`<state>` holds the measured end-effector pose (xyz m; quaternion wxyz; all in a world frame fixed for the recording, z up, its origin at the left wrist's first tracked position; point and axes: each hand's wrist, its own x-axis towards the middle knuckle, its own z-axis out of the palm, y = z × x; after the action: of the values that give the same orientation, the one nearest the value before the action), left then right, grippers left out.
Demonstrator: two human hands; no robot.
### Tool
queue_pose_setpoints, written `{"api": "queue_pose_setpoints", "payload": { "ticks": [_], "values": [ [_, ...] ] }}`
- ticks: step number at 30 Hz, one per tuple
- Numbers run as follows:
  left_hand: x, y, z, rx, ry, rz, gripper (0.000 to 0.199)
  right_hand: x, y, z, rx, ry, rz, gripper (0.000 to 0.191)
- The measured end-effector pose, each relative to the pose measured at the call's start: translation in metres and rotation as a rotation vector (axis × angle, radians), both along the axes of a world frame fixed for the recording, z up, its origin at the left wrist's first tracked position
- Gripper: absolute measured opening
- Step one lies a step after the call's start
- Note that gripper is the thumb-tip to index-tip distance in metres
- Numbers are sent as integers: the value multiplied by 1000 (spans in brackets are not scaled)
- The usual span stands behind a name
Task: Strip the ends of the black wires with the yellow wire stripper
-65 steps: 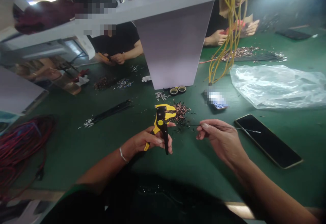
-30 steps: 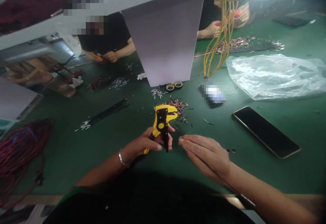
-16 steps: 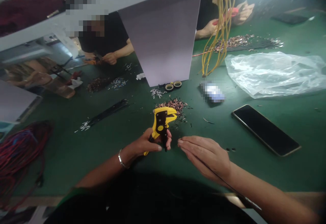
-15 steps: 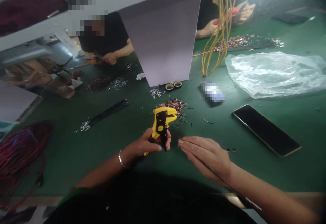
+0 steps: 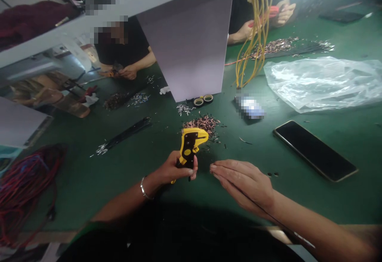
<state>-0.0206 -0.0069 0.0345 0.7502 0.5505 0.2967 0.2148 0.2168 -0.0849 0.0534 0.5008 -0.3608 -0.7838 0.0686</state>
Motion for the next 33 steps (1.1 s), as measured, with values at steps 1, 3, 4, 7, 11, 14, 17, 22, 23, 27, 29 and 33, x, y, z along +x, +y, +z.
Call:
{"api": "queue_pose_setpoints", "payload": {
  "ticks": [1, 3, 4, 7, 11, 14, 17, 22, 23, 27, 29, 33],
  "values": [
    [0, -1, 0, -2, 7, 10, 25, 0, 0, 1, 2, 2, -5, 30],
    [1, -3, -1, 11, 31, 26, 26, 0, 1, 1, 9, 7, -10, 28],
    [1, -3, -2, 21, 45, 37, 27, -1, 1, 1, 12, 10, -11, 28],
    [0, -5, -3, 16, 88, 78, 30, -2, 2, -1, -1, 30, -25, 29],
    [-1, -6, -5, -31, 101, 123, 30, -3, 3, -1, -50, 101, 15, 29],
    [1, -4, -5, -121, -19, 86, 26, -2, 4, 1, -132, 191, 32, 24],
    [5, -1, -4, -238, -172, 16, 30, -1, 7, 3, -290, 366, 38, 21],
    [5, 3, -1, -343, -285, -102, 41, 4, 19, 1, -674, 949, 38, 7],
    [4, 3, 0, -350, -301, -114, 43, 5, 22, 1, -744, 1046, 64, 5],
    [1, 2, -1, -364, -311, -149, 48, 9, 30, 0, -920, 1240, 130, 12],
    [1, 1, -2, -384, -314, -182, 49, 10, 32, -1, -936, 1265, 127, 14],
    [3, 1, -3, -424, -309, -255, 51, 9, 32, -3, -918, 1254, 109, 13]
  ]
}}
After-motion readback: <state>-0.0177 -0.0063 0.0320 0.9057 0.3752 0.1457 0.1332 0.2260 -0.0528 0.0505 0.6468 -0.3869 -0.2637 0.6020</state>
